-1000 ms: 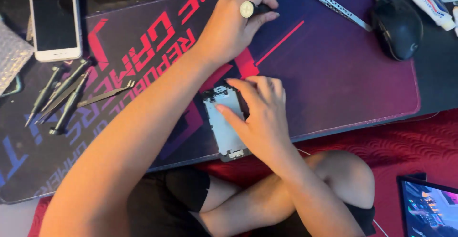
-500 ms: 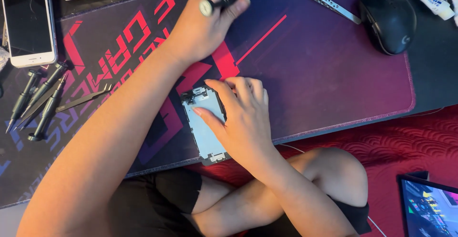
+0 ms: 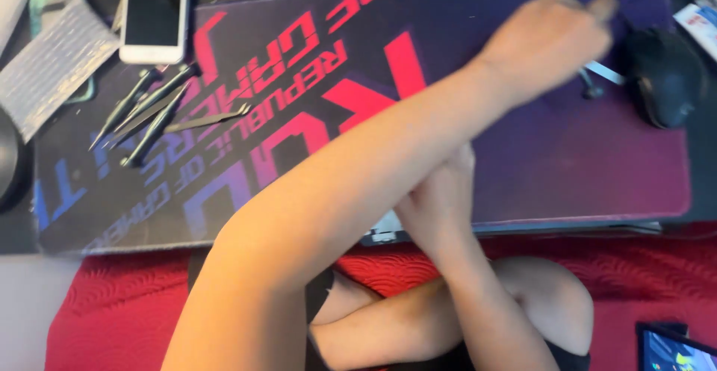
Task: Disassembling a mobile phone screen assembly by removing screws and prying off internal components.
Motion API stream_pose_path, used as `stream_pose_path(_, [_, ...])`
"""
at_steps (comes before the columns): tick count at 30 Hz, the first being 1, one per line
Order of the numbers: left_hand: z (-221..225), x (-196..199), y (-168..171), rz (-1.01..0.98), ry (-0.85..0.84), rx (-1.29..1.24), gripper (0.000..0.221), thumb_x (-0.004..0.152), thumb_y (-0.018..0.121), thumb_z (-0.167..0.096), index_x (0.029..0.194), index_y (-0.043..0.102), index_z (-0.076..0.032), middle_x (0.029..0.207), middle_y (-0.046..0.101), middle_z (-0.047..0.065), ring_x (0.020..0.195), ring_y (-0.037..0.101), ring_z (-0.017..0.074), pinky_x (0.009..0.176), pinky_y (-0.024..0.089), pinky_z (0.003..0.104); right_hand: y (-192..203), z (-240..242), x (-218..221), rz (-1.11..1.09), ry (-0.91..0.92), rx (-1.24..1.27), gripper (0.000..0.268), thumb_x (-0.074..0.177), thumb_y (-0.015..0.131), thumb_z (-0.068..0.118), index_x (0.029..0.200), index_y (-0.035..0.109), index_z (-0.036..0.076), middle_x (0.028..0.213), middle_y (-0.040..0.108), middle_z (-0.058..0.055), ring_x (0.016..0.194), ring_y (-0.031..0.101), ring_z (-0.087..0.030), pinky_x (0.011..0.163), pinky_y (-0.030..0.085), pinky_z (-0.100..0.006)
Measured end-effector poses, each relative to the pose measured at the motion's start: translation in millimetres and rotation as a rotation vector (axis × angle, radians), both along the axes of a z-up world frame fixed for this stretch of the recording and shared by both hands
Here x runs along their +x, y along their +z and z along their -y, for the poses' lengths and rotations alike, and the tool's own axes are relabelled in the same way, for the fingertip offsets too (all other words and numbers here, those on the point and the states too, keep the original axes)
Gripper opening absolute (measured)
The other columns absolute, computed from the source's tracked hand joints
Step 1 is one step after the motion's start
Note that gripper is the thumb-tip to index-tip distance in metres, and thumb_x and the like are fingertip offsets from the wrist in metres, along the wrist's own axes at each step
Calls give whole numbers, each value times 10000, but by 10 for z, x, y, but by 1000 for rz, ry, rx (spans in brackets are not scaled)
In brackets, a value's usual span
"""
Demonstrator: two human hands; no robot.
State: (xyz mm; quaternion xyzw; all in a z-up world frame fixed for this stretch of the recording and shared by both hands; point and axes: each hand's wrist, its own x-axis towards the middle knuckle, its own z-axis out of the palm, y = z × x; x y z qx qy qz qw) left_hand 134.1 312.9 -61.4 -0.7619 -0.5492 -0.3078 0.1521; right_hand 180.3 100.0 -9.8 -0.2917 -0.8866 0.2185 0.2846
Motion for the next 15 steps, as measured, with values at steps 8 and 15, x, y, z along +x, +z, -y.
stream_pose_path(8, [2183, -800, 972, 131, 425, 157, 78, 869, 661, -146, 944, 681, -149, 947, 661, 40, 877, 658, 305, 844, 504, 456, -73, 124, 34, 14, -10, -3, 334, 845, 754, 274, 1097, 710, 59, 1073, 613, -185, 1065, 532, -419, 961, 390, -495])
stream_pose_path(15, [4407, -2272, 865, -317, 1249, -103, 159, 857, 630, -19, 916, 710, -142, 803, 602, 100, 701, 560, 336, 616, 348, 455, 85, 282, -30, 39, -61, 20, 444, 937, 891, 219, 1296, 727, 16, 1174, 562, -132, 1116, 475, -357, 976, 446, -447])
